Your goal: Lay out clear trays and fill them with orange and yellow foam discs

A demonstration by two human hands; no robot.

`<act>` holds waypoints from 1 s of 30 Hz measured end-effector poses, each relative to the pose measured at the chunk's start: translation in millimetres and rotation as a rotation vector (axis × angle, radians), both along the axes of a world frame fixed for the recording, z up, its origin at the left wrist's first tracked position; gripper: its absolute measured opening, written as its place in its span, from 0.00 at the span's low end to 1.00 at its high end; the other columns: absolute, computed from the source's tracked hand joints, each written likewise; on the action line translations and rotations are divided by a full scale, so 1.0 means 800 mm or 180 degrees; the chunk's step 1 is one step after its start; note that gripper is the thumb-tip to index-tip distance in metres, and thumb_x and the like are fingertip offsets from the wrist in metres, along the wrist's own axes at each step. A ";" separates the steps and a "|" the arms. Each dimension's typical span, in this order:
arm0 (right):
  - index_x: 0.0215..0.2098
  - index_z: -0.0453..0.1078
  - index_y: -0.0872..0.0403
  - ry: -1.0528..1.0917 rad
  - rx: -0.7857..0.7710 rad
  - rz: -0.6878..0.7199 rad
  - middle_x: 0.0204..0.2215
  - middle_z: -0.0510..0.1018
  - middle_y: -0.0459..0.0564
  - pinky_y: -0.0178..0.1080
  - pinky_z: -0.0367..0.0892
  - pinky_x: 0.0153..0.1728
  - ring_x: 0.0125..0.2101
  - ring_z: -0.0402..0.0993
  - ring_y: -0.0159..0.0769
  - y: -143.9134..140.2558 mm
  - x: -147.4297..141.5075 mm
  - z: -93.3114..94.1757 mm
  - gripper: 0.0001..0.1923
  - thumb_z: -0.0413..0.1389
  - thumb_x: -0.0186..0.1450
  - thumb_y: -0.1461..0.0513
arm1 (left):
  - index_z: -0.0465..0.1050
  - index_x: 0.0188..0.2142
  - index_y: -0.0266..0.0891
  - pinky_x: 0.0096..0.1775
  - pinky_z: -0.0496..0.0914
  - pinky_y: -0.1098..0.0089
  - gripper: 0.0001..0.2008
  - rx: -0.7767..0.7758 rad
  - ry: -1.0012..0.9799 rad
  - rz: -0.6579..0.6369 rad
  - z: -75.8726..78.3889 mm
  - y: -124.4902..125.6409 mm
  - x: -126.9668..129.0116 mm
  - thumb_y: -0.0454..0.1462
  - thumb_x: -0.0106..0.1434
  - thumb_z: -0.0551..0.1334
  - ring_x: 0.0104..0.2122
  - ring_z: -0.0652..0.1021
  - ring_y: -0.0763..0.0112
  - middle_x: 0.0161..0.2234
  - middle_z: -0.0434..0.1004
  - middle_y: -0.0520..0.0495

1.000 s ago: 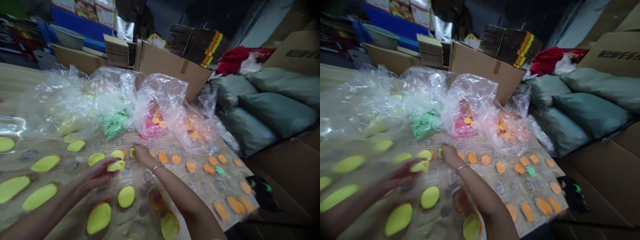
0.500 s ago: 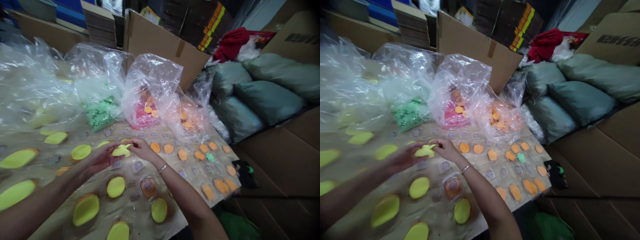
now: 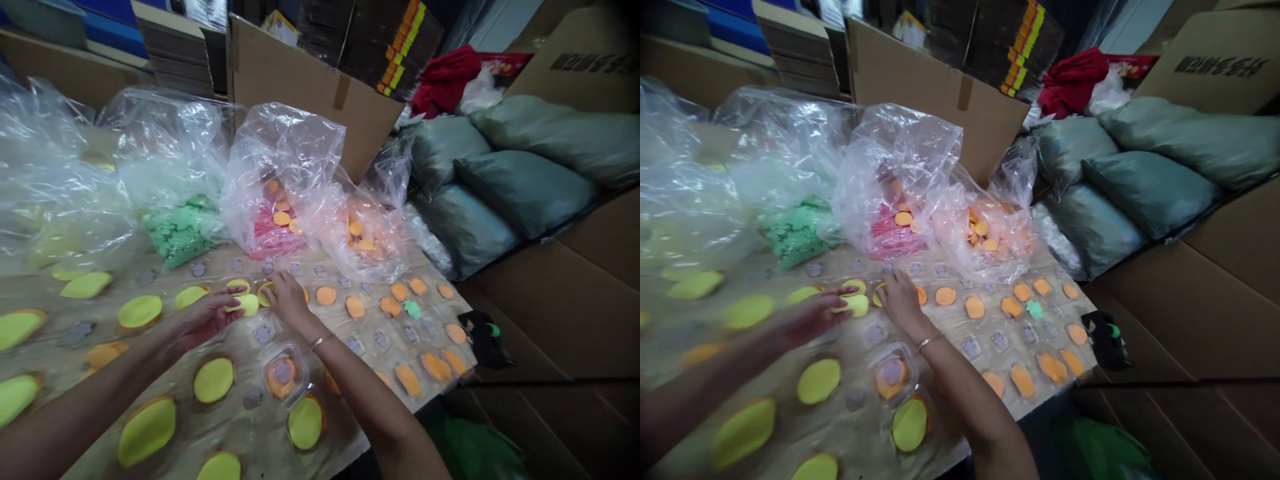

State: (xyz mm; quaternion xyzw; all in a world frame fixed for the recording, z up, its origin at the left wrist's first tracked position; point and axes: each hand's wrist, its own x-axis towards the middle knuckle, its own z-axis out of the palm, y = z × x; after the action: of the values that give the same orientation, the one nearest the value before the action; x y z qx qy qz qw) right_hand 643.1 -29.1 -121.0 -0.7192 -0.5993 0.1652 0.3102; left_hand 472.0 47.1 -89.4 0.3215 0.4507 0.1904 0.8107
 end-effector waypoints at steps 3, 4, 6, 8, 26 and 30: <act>0.34 0.68 0.55 0.1278 -0.0149 0.0147 0.31 0.72 0.46 0.34 0.65 0.36 0.33 0.69 0.33 -0.015 -0.005 0.003 0.12 0.57 0.66 0.54 | 0.73 0.40 0.37 0.34 0.76 0.74 0.23 0.0334 -0.0180 -0.0188 -0.006 -0.011 0.009 0.22 0.43 0.68 0.33 0.80 0.69 0.39 0.79 0.46; 0.31 0.66 0.55 0.1662 -0.0230 0.0240 0.27 0.69 0.43 0.33 0.63 0.31 0.28 0.66 0.30 -0.021 -0.003 0.002 0.15 0.59 0.63 0.52 | 0.72 0.40 0.38 0.34 0.76 0.74 0.23 0.0538 -0.0165 -0.0293 -0.009 -0.015 0.014 0.25 0.44 0.70 0.34 0.80 0.69 0.39 0.79 0.46; 0.28 0.63 0.54 0.2120 -0.0229 0.0245 0.23 0.65 0.39 0.31 0.60 0.26 0.24 0.62 0.28 -0.031 0.009 -0.003 0.16 0.63 0.59 0.53 | 0.73 0.41 0.40 0.30 0.73 0.74 0.22 0.1117 0.0041 -0.0599 -0.016 -0.022 0.025 0.32 0.46 0.72 0.32 0.79 0.68 0.37 0.80 0.47; 0.29 0.63 0.53 0.2154 -0.0122 -0.0049 0.24 0.66 0.39 0.31 0.61 0.27 0.25 0.63 0.28 -0.038 0.029 -0.009 0.11 0.61 0.59 0.59 | 0.74 0.42 0.41 0.28 0.71 0.72 0.20 0.1934 0.0348 -0.0891 -0.023 -0.023 0.037 0.37 0.48 0.72 0.31 0.78 0.65 0.33 0.79 0.47; 0.40 0.71 0.55 -0.0745 0.0401 -0.0363 0.40 0.75 0.55 0.41 0.68 0.44 0.42 0.72 0.42 -0.063 0.072 -0.033 0.12 0.47 0.66 0.60 | 0.77 0.36 0.38 0.33 0.69 0.72 0.08 0.3449 0.1823 -0.2908 0.032 0.049 -0.146 0.36 0.58 0.61 0.31 0.77 0.67 0.32 0.80 0.50; 0.37 0.72 0.54 -0.0352 0.0530 -0.0571 0.37 0.77 0.53 0.39 0.70 0.35 0.36 0.75 0.41 -0.055 0.071 -0.031 0.15 0.48 0.66 0.54 | 0.72 0.23 0.34 0.36 0.69 0.65 0.08 0.3473 0.3504 -0.1560 0.058 0.145 -0.289 0.30 0.58 0.61 0.32 0.77 0.61 0.25 0.75 0.47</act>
State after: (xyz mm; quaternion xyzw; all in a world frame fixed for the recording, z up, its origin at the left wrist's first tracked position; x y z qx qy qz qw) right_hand 699.6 -73.1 -146.0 -0.7497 -0.5605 0.0467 0.3488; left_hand 241.0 163.5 -42.9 0.8085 0.5453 0.0151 0.2207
